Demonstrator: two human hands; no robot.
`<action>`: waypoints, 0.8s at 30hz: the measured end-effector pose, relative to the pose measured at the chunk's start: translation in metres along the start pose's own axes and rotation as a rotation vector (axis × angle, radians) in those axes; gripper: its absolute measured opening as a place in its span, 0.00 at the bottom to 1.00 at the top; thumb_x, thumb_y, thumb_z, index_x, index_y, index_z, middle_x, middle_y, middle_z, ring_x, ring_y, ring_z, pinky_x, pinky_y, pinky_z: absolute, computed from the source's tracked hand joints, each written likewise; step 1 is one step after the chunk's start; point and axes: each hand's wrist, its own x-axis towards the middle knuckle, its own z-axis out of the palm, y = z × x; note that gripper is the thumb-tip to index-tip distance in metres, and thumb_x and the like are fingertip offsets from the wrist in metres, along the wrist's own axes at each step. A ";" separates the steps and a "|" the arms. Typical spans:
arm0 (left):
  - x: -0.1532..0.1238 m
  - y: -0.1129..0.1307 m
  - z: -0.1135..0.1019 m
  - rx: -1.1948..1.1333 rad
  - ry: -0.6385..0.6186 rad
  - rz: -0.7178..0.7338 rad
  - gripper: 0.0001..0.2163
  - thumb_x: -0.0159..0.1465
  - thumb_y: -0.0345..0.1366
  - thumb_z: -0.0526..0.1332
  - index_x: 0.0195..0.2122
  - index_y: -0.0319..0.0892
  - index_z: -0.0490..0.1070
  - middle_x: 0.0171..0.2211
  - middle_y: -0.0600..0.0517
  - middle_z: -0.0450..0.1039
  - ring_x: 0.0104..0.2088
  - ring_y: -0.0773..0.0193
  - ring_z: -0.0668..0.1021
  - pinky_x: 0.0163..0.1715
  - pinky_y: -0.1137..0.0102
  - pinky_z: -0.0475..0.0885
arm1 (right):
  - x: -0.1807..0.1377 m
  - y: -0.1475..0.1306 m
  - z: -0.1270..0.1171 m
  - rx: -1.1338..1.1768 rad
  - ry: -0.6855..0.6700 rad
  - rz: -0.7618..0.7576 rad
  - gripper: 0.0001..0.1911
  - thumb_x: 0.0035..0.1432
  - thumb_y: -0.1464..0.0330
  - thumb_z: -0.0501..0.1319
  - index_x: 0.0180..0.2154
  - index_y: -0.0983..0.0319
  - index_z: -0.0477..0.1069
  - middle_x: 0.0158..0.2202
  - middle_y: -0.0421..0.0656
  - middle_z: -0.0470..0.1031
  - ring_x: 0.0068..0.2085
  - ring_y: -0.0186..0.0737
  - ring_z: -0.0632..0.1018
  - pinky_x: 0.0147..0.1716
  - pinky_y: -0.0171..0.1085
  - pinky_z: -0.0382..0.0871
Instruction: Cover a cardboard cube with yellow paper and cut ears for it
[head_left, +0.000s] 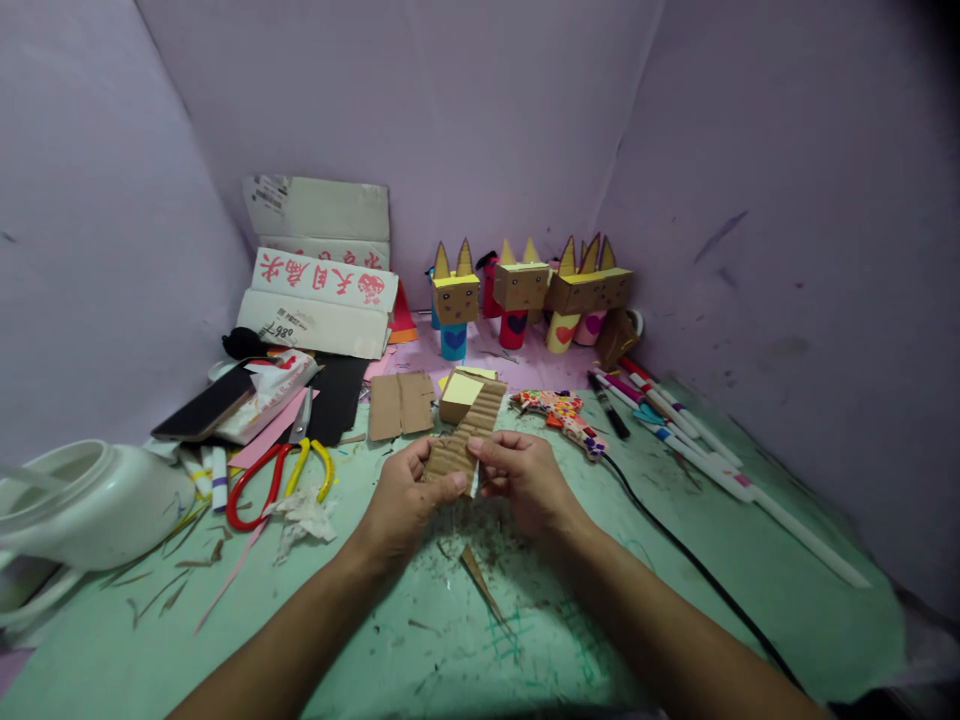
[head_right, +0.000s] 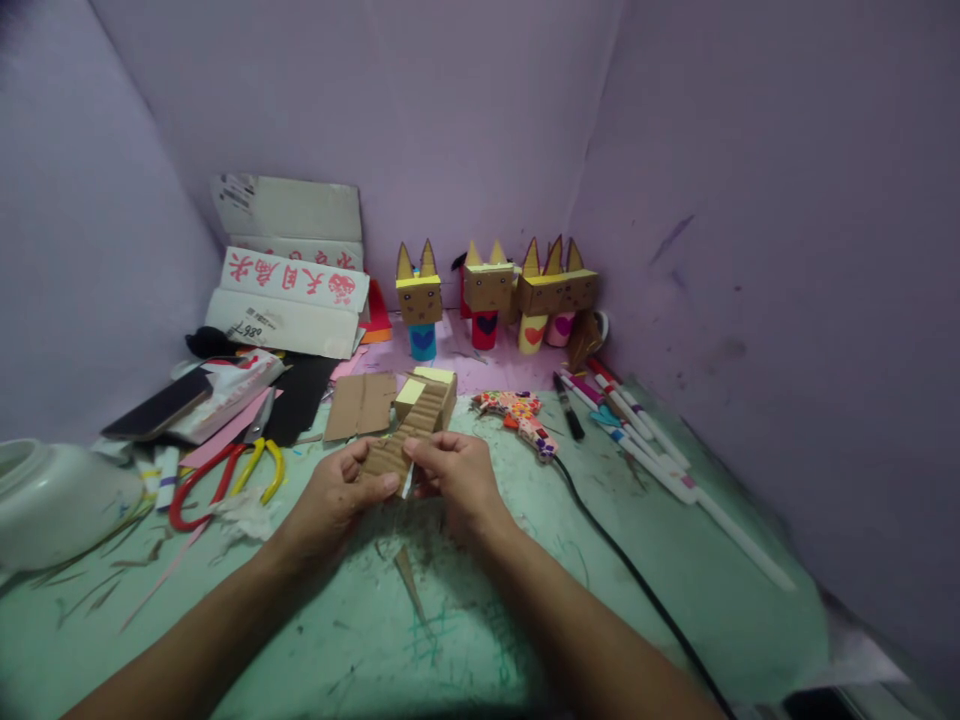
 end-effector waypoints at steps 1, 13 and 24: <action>0.000 0.000 0.000 -0.006 0.002 -0.001 0.16 0.46 0.30 0.68 0.38 0.37 0.72 0.33 0.49 0.76 0.32 0.64 0.75 0.34 0.71 0.68 | 0.000 0.000 0.000 0.003 -0.002 0.004 0.11 0.31 0.66 0.70 0.16 0.64 0.69 0.11 0.36 0.66 0.14 0.28 0.65 0.13 0.30 0.62; -0.003 0.004 0.003 -0.036 0.003 -0.033 0.18 0.45 0.30 0.68 0.38 0.35 0.71 0.32 0.47 0.76 0.31 0.63 0.75 0.34 0.70 0.68 | 0.001 0.002 -0.002 -0.031 -0.014 -0.023 0.11 0.31 0.65 0.68 0.16 0.65 0.69 0.11 0.35 0.65 0.14 0.27 0.64 0.13 0.29 0.59; -0.002 0.006 0.002 -0.035 0.092 -0.092 0.16 0.40 0.30 0.70 0.32 0.35 0.73 0.25 0.51 0.74 0.25 0.66 0.74 0.27 0.72 0.66 | 0.000 0.002 -0.001 -0.123 -0.051 -0.007 0.13 0.34 0.63 0.68 0.18 0.64 0.68 0.12 0.35 0.65 0.14 0.27 0.63 0.10 0.28 0.53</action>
